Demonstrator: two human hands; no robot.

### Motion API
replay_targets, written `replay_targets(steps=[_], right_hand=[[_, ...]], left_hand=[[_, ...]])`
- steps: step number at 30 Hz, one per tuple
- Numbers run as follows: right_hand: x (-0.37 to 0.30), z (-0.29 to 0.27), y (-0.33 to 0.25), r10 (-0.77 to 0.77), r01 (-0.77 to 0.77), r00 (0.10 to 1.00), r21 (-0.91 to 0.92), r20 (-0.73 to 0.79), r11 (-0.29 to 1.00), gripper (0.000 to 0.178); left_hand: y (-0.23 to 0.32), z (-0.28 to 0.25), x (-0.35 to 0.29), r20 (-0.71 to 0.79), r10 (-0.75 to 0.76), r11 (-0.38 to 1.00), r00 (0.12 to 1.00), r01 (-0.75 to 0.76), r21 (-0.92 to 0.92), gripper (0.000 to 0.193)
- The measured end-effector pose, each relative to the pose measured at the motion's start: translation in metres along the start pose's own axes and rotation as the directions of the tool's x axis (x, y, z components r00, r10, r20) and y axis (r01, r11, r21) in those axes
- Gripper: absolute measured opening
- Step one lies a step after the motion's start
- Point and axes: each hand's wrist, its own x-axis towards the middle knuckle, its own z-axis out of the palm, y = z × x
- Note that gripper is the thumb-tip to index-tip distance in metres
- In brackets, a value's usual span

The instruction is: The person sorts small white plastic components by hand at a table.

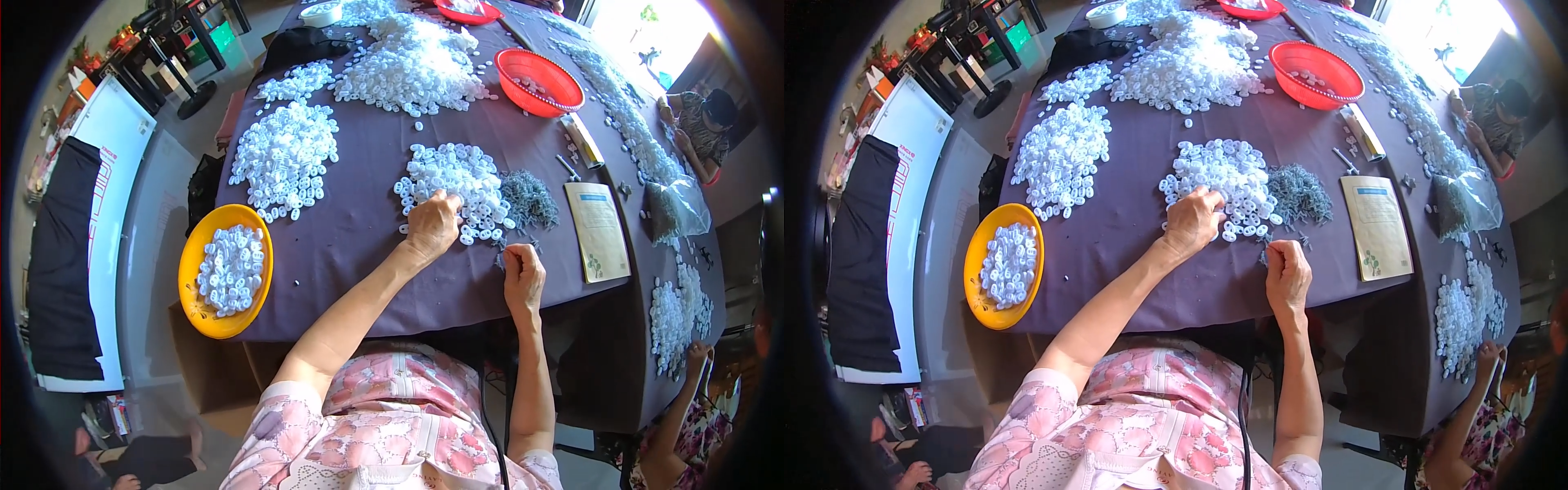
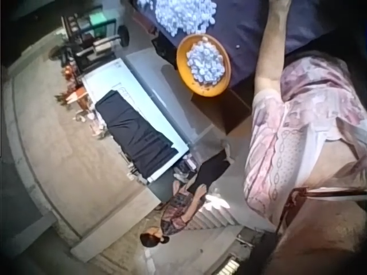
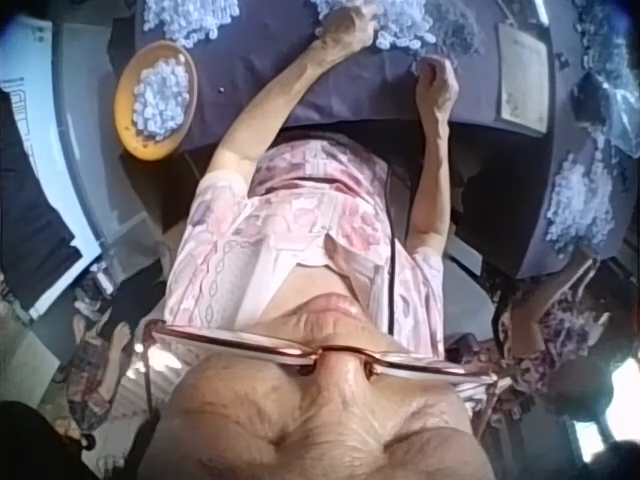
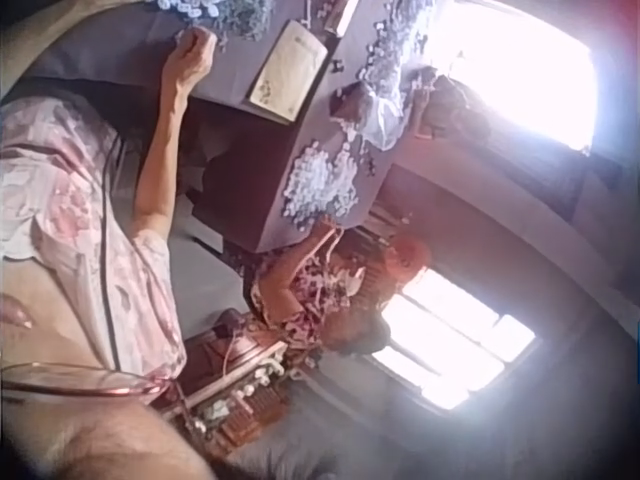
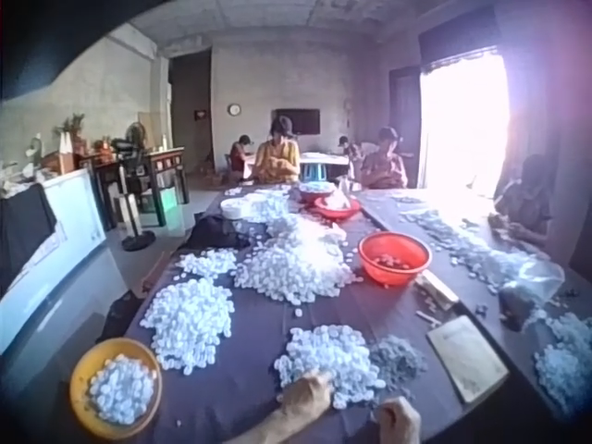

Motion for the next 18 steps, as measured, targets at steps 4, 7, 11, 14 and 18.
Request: replay_targets(steps=[4, 7, 11, 14, 18], right_hand=[[-0.001, 0.000, 0.002, -0.020, 0.020, 1.000, -0.005, 0.000, 1.000, 0.005], [-0.001, 0.000, 0.002, -0.017, 0.017, 1.000, -0.006, 0.006, 1.000, 0.005], [-0.002, -0.001, 0.001, -0.011, 0.011, 1.000, 0.008, -0.014, 1.000, 0.005], [-0.003, -0.001, 0.000, 0.002, -0.001, 1.000, 0.019, -0.025, 1.000, 0.005], [-0.007, -0.001, -0.003, -0.093, 0.091, 0.995, -0.049, -0.036, 0.995, 0.006]], left_hand=[[-0.002, 0.002, -0.005, -0.001, 0.012, 1.000, 1.000, -0.012, 0.003, 0.008], [-0.001, -0.009, -0.014, 0.038, 0.018, 0.997, 0.999, -0.015, -0.074, 0.007], [-0.016, -0.011, -0.018, 0.024, 0.009, 0.964, 1.000, -0.002, -0.264, 0.004], [-0.022, -0.014, -0.023, -0.065, -0.012, 0.906, 0.998, -0.016, -0.423, 0.004], [-0.011, -0.029, -0.046, -0.049, -0.133, 0.814, 0.990, 0.081, -0.574, 0.006]])
